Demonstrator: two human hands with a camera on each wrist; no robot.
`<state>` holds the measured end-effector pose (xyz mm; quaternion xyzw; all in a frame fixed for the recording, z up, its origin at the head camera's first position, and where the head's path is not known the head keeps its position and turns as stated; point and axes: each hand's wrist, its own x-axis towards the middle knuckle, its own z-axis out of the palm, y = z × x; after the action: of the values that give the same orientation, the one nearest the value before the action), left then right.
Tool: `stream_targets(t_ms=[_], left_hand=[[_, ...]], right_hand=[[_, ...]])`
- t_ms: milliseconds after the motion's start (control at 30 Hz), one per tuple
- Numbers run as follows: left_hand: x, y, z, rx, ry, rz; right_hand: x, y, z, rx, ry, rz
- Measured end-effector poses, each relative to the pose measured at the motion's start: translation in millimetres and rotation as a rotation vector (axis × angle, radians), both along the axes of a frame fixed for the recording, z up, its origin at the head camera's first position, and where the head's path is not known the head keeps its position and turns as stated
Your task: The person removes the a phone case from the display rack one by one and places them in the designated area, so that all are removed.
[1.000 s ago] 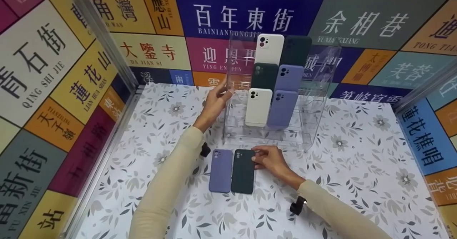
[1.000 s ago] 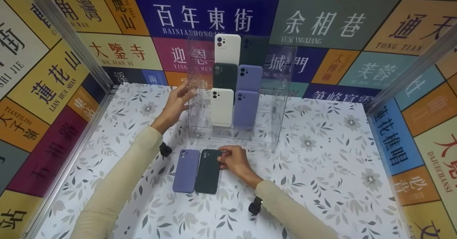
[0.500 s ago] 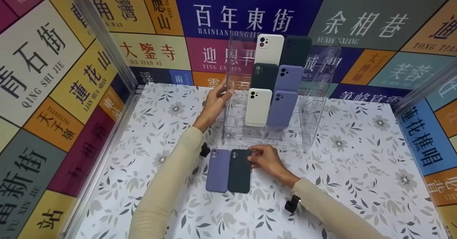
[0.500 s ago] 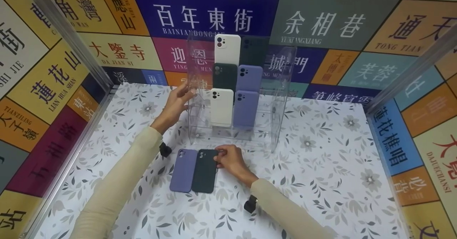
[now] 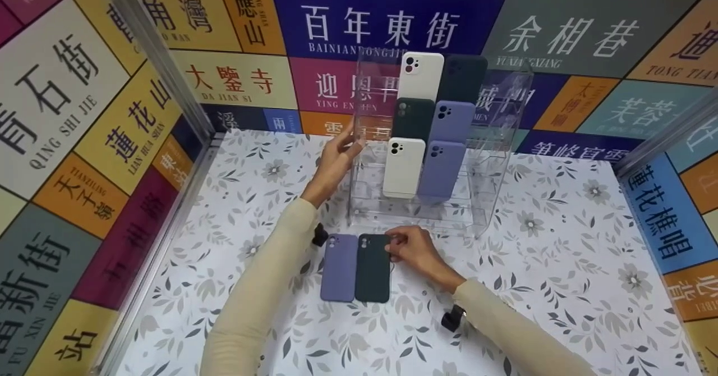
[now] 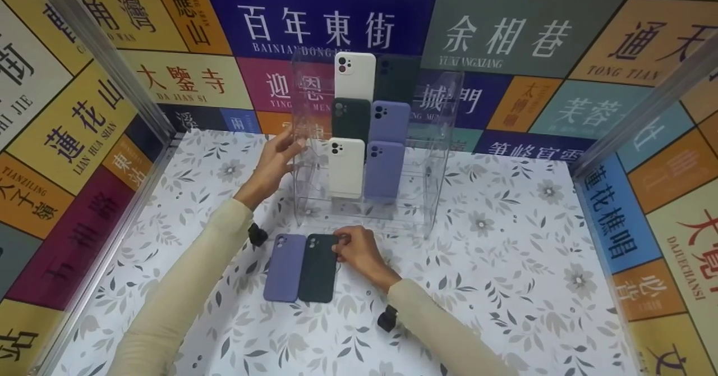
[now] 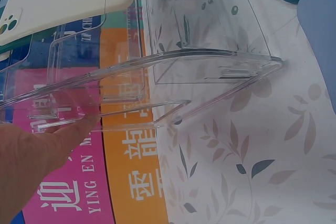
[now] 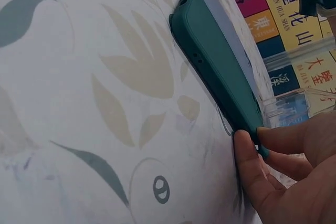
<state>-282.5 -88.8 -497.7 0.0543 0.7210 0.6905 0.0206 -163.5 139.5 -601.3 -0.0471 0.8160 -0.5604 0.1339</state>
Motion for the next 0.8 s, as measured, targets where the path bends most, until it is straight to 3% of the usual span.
stream_targets(t_ms=[233, 400, 533, 800], left_hand=[[0.3, 0.7, 0.8, -0.04, 0.001, 0.017], [0.7, 0.7, 0.5, -0.008, 0.013, 0.011], [0.2, 1.3, 0.7, 0.031, 0.03, -0.001], [0.3, 0.1, -0.3, 0.001, 0.008, 0.004]], right_hand=[[3.1, 4, 4.9, 0.02, 0.051, 0.026], [5.2, 15, 12.8, 0.079, 0.127, 0.047], [6.3, 26, 21.5, 0.111, 0.152, 0.033], [8.8, 51, 32.9, 0.109, 0.192, 0.012]])
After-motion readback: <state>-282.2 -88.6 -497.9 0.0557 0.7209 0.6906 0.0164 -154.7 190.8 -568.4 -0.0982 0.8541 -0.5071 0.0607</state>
